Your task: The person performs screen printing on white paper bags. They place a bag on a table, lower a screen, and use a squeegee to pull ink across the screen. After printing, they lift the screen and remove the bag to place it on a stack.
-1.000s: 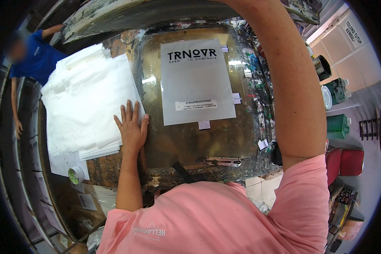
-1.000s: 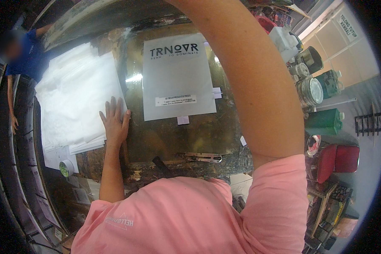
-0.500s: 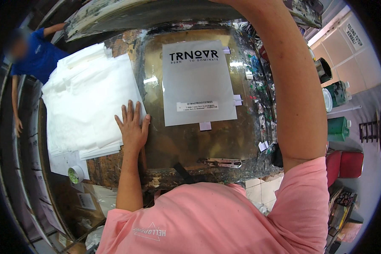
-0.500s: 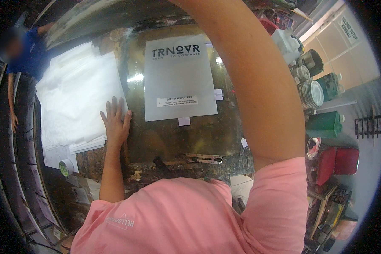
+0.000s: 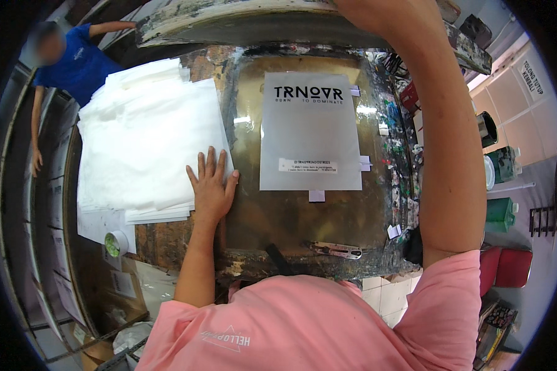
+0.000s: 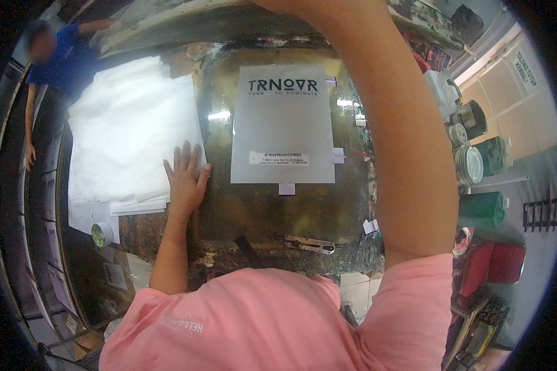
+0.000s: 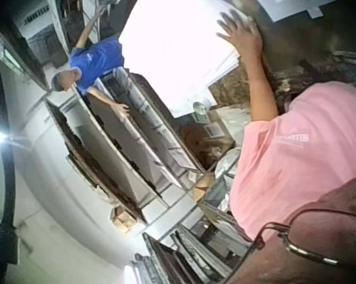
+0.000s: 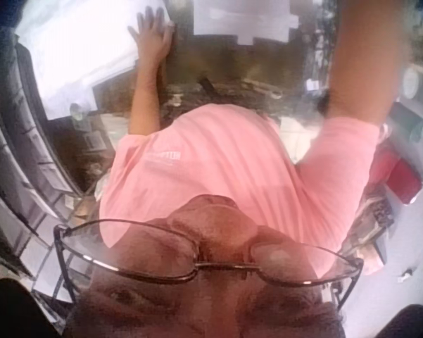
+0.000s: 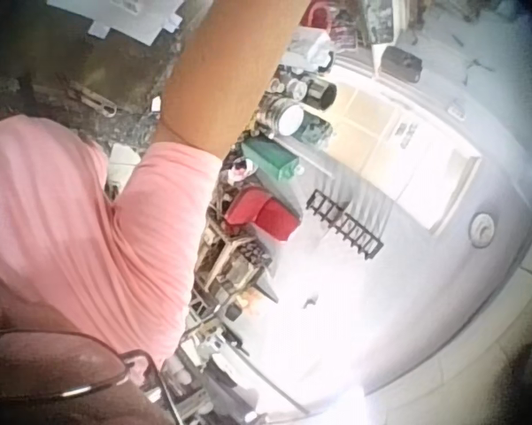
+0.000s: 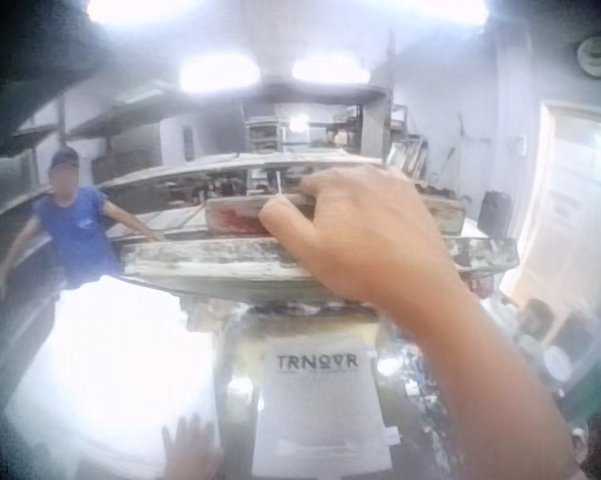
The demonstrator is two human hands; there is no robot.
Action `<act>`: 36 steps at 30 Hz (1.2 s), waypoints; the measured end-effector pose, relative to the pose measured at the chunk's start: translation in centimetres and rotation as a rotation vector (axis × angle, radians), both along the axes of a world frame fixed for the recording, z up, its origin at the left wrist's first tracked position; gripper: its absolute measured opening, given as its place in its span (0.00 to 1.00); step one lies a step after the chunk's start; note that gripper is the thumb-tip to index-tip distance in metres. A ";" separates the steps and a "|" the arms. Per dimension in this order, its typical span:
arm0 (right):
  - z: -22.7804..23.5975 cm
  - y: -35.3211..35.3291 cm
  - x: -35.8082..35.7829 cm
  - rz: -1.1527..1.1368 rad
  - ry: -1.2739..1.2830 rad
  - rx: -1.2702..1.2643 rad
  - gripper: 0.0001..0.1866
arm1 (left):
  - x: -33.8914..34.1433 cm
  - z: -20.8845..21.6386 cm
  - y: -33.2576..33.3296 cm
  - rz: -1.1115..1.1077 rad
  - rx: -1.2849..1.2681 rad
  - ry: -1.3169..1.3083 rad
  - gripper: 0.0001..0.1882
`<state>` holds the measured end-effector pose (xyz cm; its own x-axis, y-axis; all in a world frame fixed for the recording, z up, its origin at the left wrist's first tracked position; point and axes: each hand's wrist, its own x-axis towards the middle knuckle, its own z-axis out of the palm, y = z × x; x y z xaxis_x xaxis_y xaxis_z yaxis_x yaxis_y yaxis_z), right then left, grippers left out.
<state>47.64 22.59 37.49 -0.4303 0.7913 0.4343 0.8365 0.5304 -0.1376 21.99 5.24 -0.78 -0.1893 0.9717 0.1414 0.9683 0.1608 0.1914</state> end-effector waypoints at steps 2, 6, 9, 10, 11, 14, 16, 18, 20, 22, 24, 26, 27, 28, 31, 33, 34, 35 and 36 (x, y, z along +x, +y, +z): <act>0.1 0.2 0.1 0.004 0.000 0.018 0.24 | 0.0 0.1 0.0 0.004 -0.011 0.000 0.36; -1.2 0.6 -0.3 0.050 0.061 0.118 0.23 | 0.1 0.1 0.0 0.004 -0.011 -0.020 0.35; -2.0 0.4 -0.5 0.019 0.049 0.242 0.23 | 0.1 0.0 -0.1 0.002 0.008 -0.020 0.35; -1.9 0.4 -0.5 0.011 0.047 0.248 0.23 | 0.1 -0.1 -0.1 0.003 0.020 -0.007 0.35; -1.8 0.2 -0.5 0.003 0.045 0.253 0.23 | 0.1 -0.2 -0.1 -0.001 0.036 -0.001 0.34; -1.2 0.4 -0.4 -0.003 0.069 0.150 0.23 | 0.0 -0.3 -0.2 -0.004 0.026 0.013 0.32; -1.3 0.6 0.3 -0.042 0.076 0.103 0.23 | 0.0 -0.3 -0.2 0.005 0.054 -0.010 0.31; -2.0 2.0 0.3 0.070 0.039 0.385 0.27 | 0.1 -0.2 -0.2 0.006 0.049 -0.027 0.31; -2.7 3.3 0.8 0.120 0.029 0.491 0.30 | 0.1 0.0 -0.3 0.002 0.069 -0.029 0.31; -3.3 4.3 1.6 0.103 0.039 0.417 0.31 | 0.2 0.1 -0.4 0.003 0.061 -0.027 0.31; -3.8 4.7 2.0 0.106 0.079 0.420 0.31 | 0.2 0.1 -0.5 -0.012 0.066 -0.010 0.32; -3.8 4.5 2.2 0.097 0.092 0.398 0.31 | 0.1 -0.1 -0.4 0.001 0.040 -0.024 0.33; -3.7 4.2 2.1 0.093 0.089 0.375 0.30 | 0.1 -0.2 -0.3 0.009 0.052 -0.018 0.34; -3.5 3.8 1.9 0.094 0.090 0.351 0.30 | 0.2 -0.3 -0.2 0.008 0.042 -0.032 0.35; -3.1 2.4 1.2 0.078 0.078 0.283 0.28 | 0.1 -0.3 -0.2 0.024 0.083 -0.019 0.38; -3.2 1.7 0.8 0.111 0.049 0.326 0.27 | 0.2 0.2 -0.5 0.021 0.150 0.006 0.42; -3.4 1.4 0.8 0.123 0.031 0.349 0.27 | 0.3 0.6 -0.7 0.021 0.210 -0.014 0.45; -3.8 1.1 0.8 0.103 0.058 0.374 0.25 | 0.4 1.2 -1.1 -0.004 0.270 -0.055 0.47; -4.3 0.7 1.0 0.129 0.061 0.392 0.24 | 0.6 2.0 -1.3 -0.022 0.331 -0.111 0.50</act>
